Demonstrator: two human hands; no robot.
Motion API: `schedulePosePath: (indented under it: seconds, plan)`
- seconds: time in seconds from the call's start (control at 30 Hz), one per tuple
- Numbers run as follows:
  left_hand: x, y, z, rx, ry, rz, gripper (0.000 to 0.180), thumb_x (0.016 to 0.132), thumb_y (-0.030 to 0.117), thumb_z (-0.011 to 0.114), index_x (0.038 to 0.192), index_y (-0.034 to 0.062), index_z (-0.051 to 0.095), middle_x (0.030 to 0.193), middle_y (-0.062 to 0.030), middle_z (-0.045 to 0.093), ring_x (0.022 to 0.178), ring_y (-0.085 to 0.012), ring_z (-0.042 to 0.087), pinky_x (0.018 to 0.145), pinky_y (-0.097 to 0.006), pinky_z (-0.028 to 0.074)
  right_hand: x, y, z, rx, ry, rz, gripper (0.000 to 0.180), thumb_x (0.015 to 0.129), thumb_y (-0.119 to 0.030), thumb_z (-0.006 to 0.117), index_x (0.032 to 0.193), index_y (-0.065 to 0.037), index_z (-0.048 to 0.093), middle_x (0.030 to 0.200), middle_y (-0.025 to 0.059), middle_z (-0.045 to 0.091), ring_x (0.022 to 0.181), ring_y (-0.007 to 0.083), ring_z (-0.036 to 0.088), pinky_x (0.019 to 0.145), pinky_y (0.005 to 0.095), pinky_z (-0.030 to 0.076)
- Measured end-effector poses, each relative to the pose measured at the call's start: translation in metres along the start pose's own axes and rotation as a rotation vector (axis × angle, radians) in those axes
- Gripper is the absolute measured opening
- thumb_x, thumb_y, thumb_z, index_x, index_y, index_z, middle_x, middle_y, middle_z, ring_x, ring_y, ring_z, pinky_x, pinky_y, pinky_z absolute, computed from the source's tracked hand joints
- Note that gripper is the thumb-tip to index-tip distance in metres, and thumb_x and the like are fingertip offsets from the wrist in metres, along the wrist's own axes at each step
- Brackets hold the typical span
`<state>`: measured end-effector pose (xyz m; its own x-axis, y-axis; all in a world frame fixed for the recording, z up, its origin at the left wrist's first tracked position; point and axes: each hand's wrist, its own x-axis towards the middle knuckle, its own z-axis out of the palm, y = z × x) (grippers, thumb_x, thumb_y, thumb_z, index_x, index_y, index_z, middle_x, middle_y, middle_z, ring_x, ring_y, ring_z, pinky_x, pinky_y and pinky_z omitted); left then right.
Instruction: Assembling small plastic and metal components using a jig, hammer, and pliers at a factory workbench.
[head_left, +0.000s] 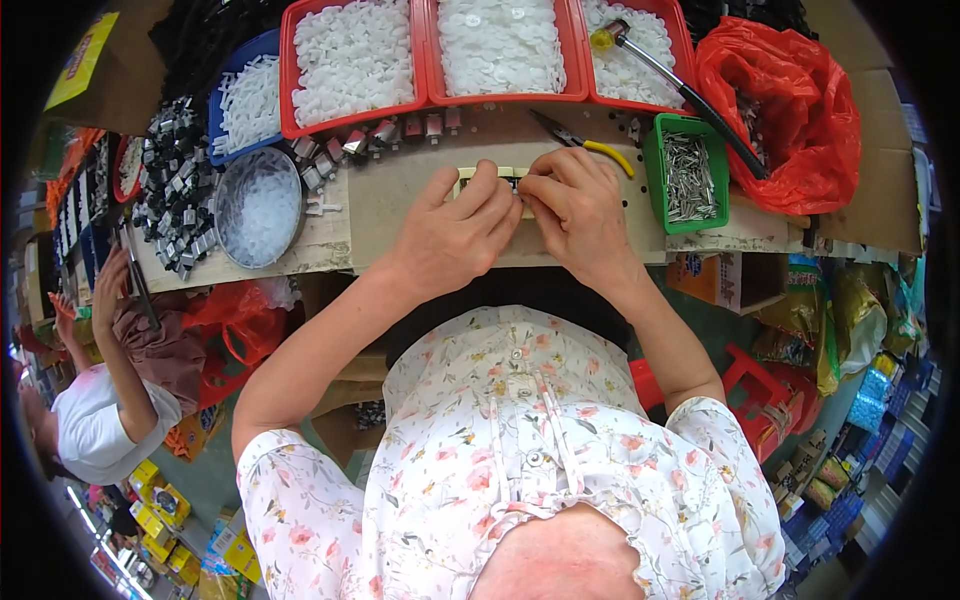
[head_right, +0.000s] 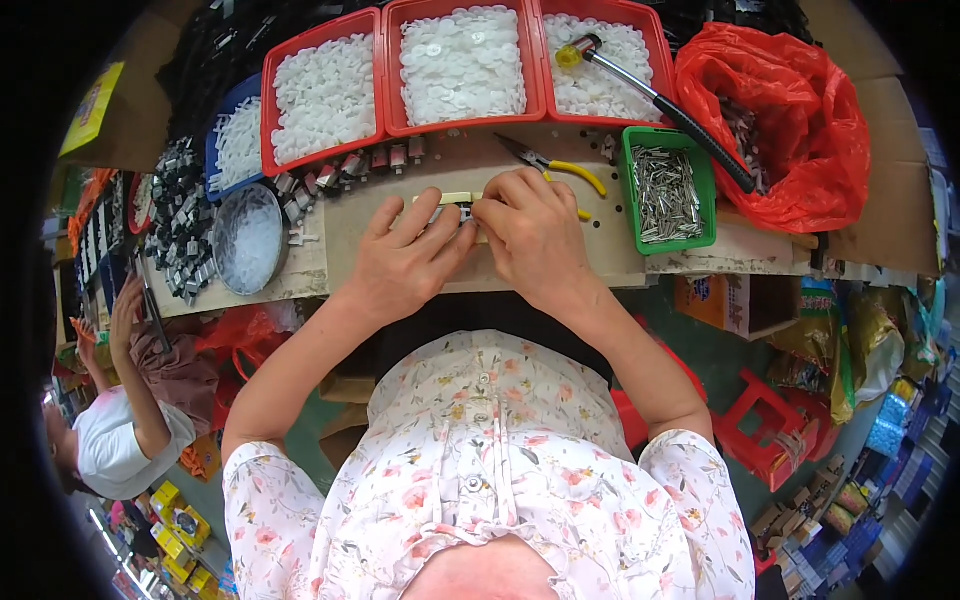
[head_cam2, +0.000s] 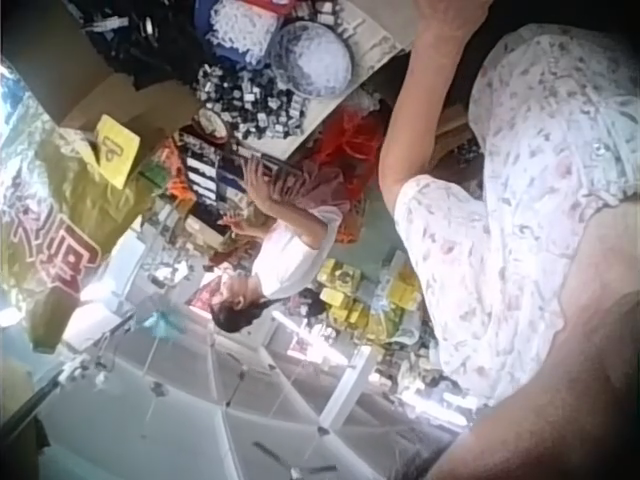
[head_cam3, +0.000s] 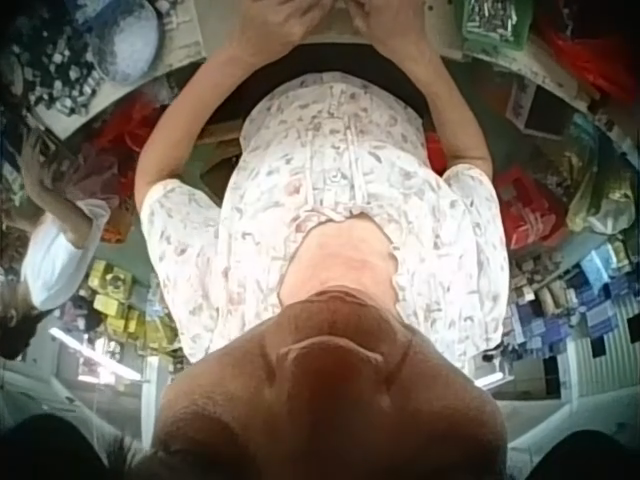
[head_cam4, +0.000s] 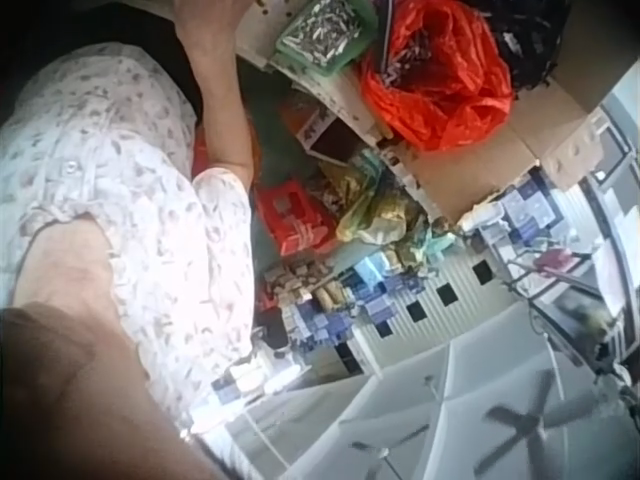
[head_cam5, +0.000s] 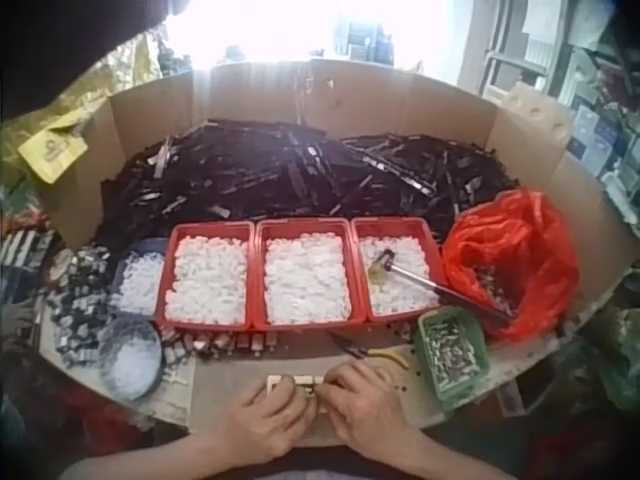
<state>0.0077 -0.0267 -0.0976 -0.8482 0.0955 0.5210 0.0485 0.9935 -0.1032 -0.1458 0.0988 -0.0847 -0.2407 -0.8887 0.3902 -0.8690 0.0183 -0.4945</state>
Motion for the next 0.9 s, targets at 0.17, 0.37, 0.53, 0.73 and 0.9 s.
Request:
schedulePosePath:
  seconds: [0.17,0.37,0.53,0.73,0.9]
  plan:
    - [0.004,0.004,-0.006,0.092,-0.021,0.087,0.027,0.076,0.018,0.062,0.095,0.002,0.07,0.101,-0.0089,0.063,0.112,-0.0263,0.055,0.088,-0.043,0.042,-0.002,0.006,-0.001,0.018,-0.028,0.016,0.014,0.077,-0.006,0.071,0.091,-0.008,0.07,0.093,0.002,0.061,0.097,0.0226,0.059,0.083,0.0408,0.042]
    - [0.002,0.005,0.0,0.046,-0.019,0.02,0.026,0.078,0.016,0.062,0.098,0.0016,0.07,0.105,-0.0074,0.062,0.112,-0.0269,0.055,0.091,-0.044,0.042,0.0,0.008,-0.007,0.04,-0.033,-0.035,0.016,0.079,-0.002,0.07,0.095,-0.003,0.069,0.097,0.0086,0.062,0.092,0.0285,0.06,0.081,0.0404,0.045]
    - [0.005,0.001,-0.005,-0.34,-0.021,-0.185,0.027,0.079,0.012,0.072,0.104,0.0053,0.069,0.103,-0.0083,0.061,0.106,-0.0284,0.057,0.089,-0.043,0.043,-0.008,0.026,-0.042,0.119,0.111,0.089,0.019,0.085,0.0,0.068,0.104,0.0,0.068,0.104,0.0111,0.063,0.096,0.0279,0.064,0.083,0.0355,0.05]
    - [0.044,-0.018,-0.01,-0.432,0.054,-0.214,0.024,0.077,0.007,0.076,0.099,0.0031,0.07,0.096,-0.0096,0.064,0.1,-0.0318,0.059,0.085,-0.043,0.048,-0.038,0.077,-0.095,-0.349,0.113,0.408,0.017,0.087,-0.005,0.069,0.103,0.001,0.068,0.097,0.016,0.061,0.089,0.0327,0.063,0.077,0.038,0.049]
    - [0.101,-0.043,0.021,-0.485,0.13,-0.185,0.008,0.077,0.007,0.072,0.083,0.003,0.069,0.087,-0.0086,0.063,0.096,-0.0297,0.057,0.082,-0.041,0.047,-0.037,0.091,-0.087,-0.322,0.07,0.405,0.011,0.084,-0.002,0.068,0.094,0.004,0.067,0.09,0.017,0.06,0.084,0.0365,0.062,0.074,0.0418,0.047]
